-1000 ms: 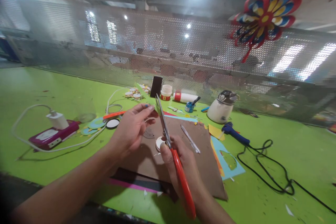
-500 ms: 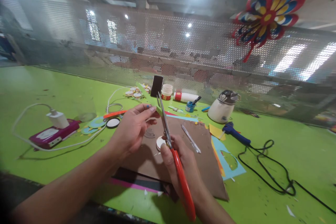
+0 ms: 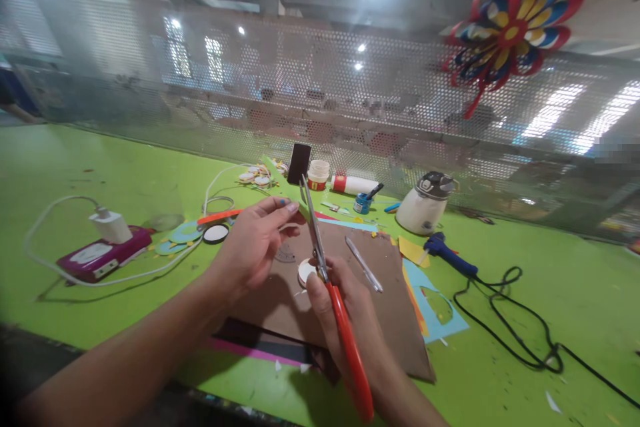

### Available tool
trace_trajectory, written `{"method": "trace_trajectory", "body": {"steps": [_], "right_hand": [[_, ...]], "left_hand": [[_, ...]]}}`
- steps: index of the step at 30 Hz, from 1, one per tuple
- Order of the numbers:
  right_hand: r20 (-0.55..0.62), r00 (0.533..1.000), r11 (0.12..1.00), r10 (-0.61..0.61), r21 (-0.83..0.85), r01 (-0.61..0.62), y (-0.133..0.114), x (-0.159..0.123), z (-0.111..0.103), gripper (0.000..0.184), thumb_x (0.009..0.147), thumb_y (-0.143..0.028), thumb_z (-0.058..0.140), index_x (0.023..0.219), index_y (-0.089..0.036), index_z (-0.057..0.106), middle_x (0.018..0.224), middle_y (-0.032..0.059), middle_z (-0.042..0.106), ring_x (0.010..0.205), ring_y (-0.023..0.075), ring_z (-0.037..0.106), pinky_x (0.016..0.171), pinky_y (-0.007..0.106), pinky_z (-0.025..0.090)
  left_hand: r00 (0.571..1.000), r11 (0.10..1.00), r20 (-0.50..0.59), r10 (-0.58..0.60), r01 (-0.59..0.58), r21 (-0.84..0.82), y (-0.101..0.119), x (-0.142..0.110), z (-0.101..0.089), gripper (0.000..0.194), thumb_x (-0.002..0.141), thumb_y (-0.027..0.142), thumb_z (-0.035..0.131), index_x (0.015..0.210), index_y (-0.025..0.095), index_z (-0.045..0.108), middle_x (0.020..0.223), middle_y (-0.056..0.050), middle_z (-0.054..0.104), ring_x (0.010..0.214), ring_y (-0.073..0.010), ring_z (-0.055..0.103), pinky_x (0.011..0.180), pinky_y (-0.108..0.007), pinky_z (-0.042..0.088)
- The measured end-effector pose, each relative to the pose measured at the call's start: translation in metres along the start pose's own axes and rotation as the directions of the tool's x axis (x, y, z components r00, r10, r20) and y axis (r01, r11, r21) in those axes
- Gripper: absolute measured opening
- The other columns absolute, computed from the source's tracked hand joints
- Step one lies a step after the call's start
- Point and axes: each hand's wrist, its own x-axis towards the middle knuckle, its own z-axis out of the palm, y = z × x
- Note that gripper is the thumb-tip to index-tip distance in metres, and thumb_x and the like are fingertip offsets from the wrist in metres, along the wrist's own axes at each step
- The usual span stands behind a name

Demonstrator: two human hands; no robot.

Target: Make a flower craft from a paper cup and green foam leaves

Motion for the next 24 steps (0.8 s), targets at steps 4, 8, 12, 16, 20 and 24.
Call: {"method": "trace_trajectory", "body": {"steps": [4, 8, 12, 16, 20, 24], "right_hand": [[-0.012, 1.0, 1.0, 0.007, -0.003, -0.007, -0.0021, -0.0003, 0.0004, 0.044, 0.092, -0.06, 0.042, 0.107, -0.02, 0.054, 0.074, -0.0013, 0.053, 0.065, 0.0141, 0.046, 0.06, 0.028, 0.038], [-0.009, 1.0, 1.0, 0.007, -0.017, -0.008, -0.0024, 0.0, -0.0006, 0.044, 0.092, -0.06, 0.042, 0.105, -0.02, 0.054, 0.074, -0.0012, 0.055, 0.063, 0.0138, 0.046, 0.059, 0.027, 0.038], [-0.022, 1.0, 1.0, -0.004, -0.02, 0.004, -0.0023, 0.0007, -0.0009, 0.045, 0.092, -0.06, 0.042, 0.105, -0.019, 0.055, 0.075, -0.0006, 0.056, 0.064, 0.014, 0.045, 0.06, 0.027, 0.038], [-0.031, 0.999, 0.999, -0.009, -0.034, 0.008, -0.0049, 0.0003, -0.0009, 0.046, 0.091, -0.06, 0.043, 0.104, -0.019, 0.057, 0.074, -0.0004, 0.056, 0.066, 0.0143, 0.048, 0.062, 0.027, 0.04], [-0.04, 0.999, 0.999, -0.002, -0.052, 0.0, -0.0073, 0.0004, -0.0015, 0.046, 0.091, -0.061, 0.042, 0.104, -0.019, 0.057, 0.073, -0.0007, 0.055, 0.064, 0.0142, 0.048, 0.061, 0.027, 0.04], [-0.028, 0.999, 0.998, -0.016, -0.065, 0.014, -0.0045, 0.0012, -0.0023, 0.048, 0.091, -0.062, 0.04, 0.103, -0.018, 0.057, 0.073, -0.0005, 0.055, 0.064, 0.0138, 0.048, 0.061, 0.026, 0.04]], "left_hand": [[1.0, 0.999, 0.024, 0.02, -0.02, -0.033, 0.001, -0.0001, 0.0001, 0.012, 0.077, 0.028, 0.071, 0.075, 0.017, 0.067, 0.077, -0.003, 0.067, 0.072, -0.0135, 0.061, 0.072, -0.028, 0.044], [1.0, 0.996, 0.029, -0.007, 0.01, -0.094, 0.0035, 0.0004, 0.0018, 0.011, 0.076, 0.024, 0.071, 0.073, 0.016, 0.066, 0.075, -0.001, 0.065, 0.072, -0.0121, 0.06, 0.07, -0.027, 0.044], [0.999, 0.991, 0.033, -0.031, 0.035, -0.127, 0.0068, 0.0015, 0.0034, 0.01, 0.075, 0.021, 0.071, 0.071, 0.015, 0.065, 0.072, 0.0, 0.063, 0.071, -0.0119, 0.059, 0.068, -0.026, 0.044], [0.998, 0.991, 0.039, -0.04, 0.045, -0.123, 0.0087, 0.002, 0.0029, 0.009, 0.076, 0.02, 0.07, 0.072, 0.014, 0.065, 0.073, 0.0, 0.064, 0.07, -0.0117, 0.06, 0.067, -0.026, 0.044], [0.998, 0.991, 0.044, -0.049, 0.054, -0.12, 0.0093, 0.002, 0.0026, 0.008, 0.076, 0.02, 0.07, 0.072, 0.014, 0.065, 0.073, 0.0, 0.063, 0.07, -0.0117, 0.06, 0.067, -0.026, 0.044], [0.998, 0.992, 0.039, -0.054, 0.059, -0.113, 0.01, 0.0018, 0.0037, 0.011, 0.078, 0.021, 0.068, 0.071, 0.014, 0.064, 0.072, -0.001, 0.063, 0.07, -0.0114, 0.059, 0.066, -0.025, 0.043]]}}
